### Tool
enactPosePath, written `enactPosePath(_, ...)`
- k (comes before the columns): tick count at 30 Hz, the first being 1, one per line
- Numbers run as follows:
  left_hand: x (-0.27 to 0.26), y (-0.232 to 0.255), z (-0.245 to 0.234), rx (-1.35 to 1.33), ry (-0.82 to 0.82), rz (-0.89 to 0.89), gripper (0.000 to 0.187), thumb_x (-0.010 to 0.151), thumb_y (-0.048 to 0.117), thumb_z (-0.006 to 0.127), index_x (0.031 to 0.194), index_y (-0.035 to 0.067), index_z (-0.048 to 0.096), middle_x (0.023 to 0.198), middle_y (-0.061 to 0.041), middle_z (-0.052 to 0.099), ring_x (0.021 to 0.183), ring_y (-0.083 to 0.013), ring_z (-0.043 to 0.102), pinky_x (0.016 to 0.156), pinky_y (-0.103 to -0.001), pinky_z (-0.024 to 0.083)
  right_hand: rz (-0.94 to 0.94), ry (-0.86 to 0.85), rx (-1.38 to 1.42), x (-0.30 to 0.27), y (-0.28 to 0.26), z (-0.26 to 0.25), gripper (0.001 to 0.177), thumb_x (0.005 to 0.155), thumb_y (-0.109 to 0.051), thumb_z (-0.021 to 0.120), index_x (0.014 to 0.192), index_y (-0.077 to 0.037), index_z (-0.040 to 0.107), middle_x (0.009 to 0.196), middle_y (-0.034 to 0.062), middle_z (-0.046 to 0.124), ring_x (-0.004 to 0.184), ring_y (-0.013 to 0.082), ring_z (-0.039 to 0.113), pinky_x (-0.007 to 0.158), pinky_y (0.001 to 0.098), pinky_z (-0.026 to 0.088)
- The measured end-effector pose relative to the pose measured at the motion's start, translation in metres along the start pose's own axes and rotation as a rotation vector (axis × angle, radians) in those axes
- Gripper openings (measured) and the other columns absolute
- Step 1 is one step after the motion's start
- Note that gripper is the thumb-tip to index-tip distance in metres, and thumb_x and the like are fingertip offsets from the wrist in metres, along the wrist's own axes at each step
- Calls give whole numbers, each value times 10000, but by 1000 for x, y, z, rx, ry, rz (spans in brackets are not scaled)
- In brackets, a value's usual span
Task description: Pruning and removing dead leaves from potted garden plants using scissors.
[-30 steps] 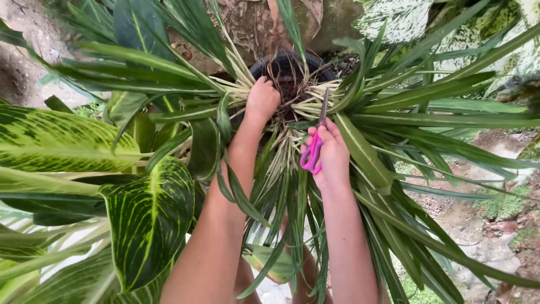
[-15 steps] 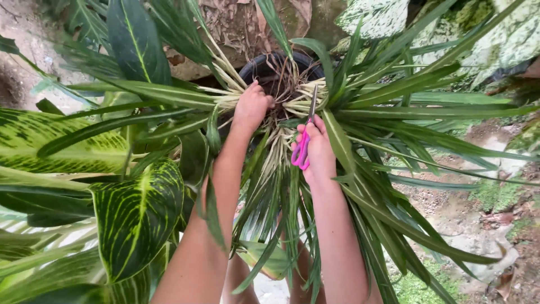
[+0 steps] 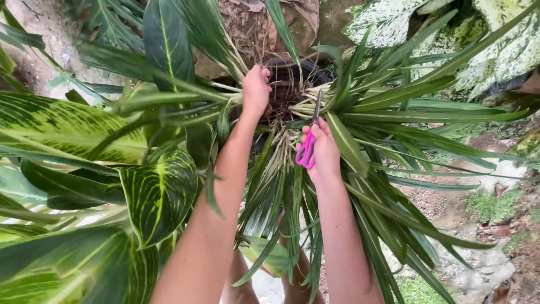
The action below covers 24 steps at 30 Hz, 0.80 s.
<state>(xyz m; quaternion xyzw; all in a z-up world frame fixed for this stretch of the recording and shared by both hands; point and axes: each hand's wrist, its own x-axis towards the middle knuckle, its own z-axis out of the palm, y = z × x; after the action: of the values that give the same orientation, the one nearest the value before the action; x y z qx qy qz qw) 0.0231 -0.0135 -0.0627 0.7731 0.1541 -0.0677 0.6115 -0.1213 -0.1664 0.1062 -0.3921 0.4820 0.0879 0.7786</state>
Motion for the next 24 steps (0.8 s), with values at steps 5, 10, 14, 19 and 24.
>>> enactPosePath(5,28,-19,44,920,-36,177,185,873,134,593,997,9,647,985,-175,690,880,-336,695,740,-440,554,-83,-19,-75,-2,9,-1,355,1039,-118,499,1388,-75,548,911,53,647,693,118,588,597,334,553)
enactPosePath(10,43,-86,98,1385,-248,375,216,950,216,572,1045,40,653,1117,-185,699,1105,-362,688,954,-480,522,-107,-47,-31,10,21,-14,381,1045,-120,510,1423,-87,529,910,49,649,699,120,587,600,326,546)
enactPosePath(14,39,-69,94,1033,-249,186,455,950,414,591,1132,2,522,1171,-263,669,1220,-456,623,1055,-544,466,-73,-92,7,16,13,-26,387,1051,-126,511,1436,-91,509,934,62,666,729,133,604,635,325,563)
enactPosePath(19,76,-115,107,414,-338,-297,833,940,520,640,1294,-161,316,1167,-318,631,1085,-441,641,964,-506,500,11,-86,-7,4,9,-20,380,1043,-168,491,1421,-125,500,925,44,657,715,130,601,611,342,571)
enactPosePath(24,79,-121,114,142,-460,-244,896,896,408,740,1285,-227,242,1096,-263,668,973,-317,688,875,-447,552,-25,-81,-92,-1,2,-13,373,1031,-194,489,1401,-161,513,893,30,642,657,138,581,512,344,501)
